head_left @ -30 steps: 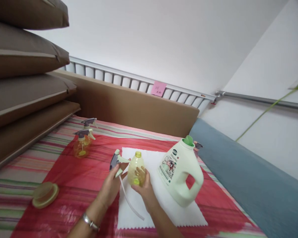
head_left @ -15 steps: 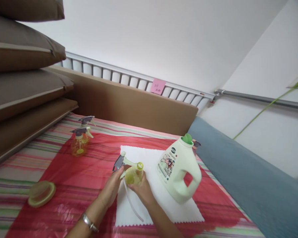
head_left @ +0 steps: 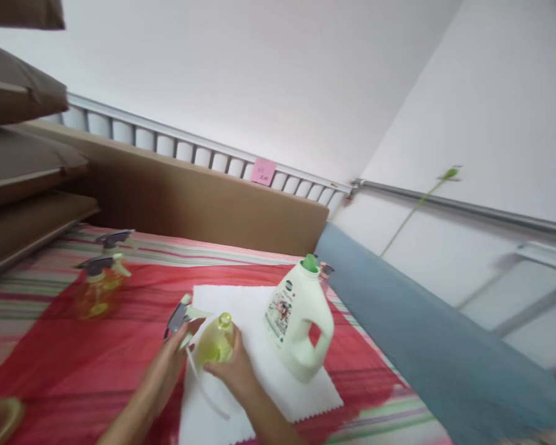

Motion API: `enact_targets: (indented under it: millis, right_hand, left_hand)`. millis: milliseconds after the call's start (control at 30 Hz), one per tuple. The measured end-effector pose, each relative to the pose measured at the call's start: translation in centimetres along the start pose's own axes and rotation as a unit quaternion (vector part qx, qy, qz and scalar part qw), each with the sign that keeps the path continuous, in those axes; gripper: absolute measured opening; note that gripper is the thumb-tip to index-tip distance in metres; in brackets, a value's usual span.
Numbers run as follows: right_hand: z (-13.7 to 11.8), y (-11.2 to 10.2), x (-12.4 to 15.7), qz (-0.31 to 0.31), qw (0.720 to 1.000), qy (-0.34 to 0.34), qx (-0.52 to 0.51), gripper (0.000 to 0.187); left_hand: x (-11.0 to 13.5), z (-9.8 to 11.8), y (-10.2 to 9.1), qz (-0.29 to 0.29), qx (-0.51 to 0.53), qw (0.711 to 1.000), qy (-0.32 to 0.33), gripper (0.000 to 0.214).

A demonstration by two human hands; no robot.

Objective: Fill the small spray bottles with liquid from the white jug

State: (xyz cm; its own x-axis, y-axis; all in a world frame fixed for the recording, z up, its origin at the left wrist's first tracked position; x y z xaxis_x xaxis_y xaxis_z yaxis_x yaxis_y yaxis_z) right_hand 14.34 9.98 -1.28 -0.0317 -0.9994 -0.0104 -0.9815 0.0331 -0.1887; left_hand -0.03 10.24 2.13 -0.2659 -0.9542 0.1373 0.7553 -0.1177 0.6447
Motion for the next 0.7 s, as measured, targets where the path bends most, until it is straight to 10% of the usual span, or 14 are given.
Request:
enact_targets:
  millis: [200,333,500,600,700]
  right_hand:
    - [0.6,-1.1,0.6,0.019,0.999,0.023,0.027,0.108]
    - [-1.4,-5.1,4.0,0.052,0.993,-0.037,0.099,0.071]
    - [-5.7,-16.5,10.0,0.194,0.961,-0.141,0.14,0.022]
    - [-5.6,-24.7,11.5,0.343,0.931,-0.096,0.08,0.047]
    - [-4.8,-27.6,9.8,0.355,0.932,-0.061,0.039,0.065]
  left_hand:
    - [0.2,-0.1,-0.2,0.0,-0.012,1.0,-0.009,0.035]
    - [0.2,0.3,-1.4,0.011,0.001,1.0,-0.009,0.034]
    - [-0.3,1.6,-2.5,0.005,0.069,0.998,-0.011,0.037]
    - [-0.1,2.4,-2.0,-0.028,0.114,0.993,0.007,0.038]
    - [0.2,2.5,-1.5,-0.046,0.131,0.99,0.023,0.037]
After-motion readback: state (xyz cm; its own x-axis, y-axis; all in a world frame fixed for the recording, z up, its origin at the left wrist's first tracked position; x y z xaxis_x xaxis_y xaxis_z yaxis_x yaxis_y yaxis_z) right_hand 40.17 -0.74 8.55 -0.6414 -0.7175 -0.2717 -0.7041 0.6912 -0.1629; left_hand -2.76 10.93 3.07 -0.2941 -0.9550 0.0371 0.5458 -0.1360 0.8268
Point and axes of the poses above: each hand's wrist, its own x-axis away from the middle knuckle, its own y-axis out of the palm, z = x × y, the point moved 9 cm from there along -x, towards the middle knuckle, and after that the axes turned 3 degrees about -z, right-handed, at the moved point
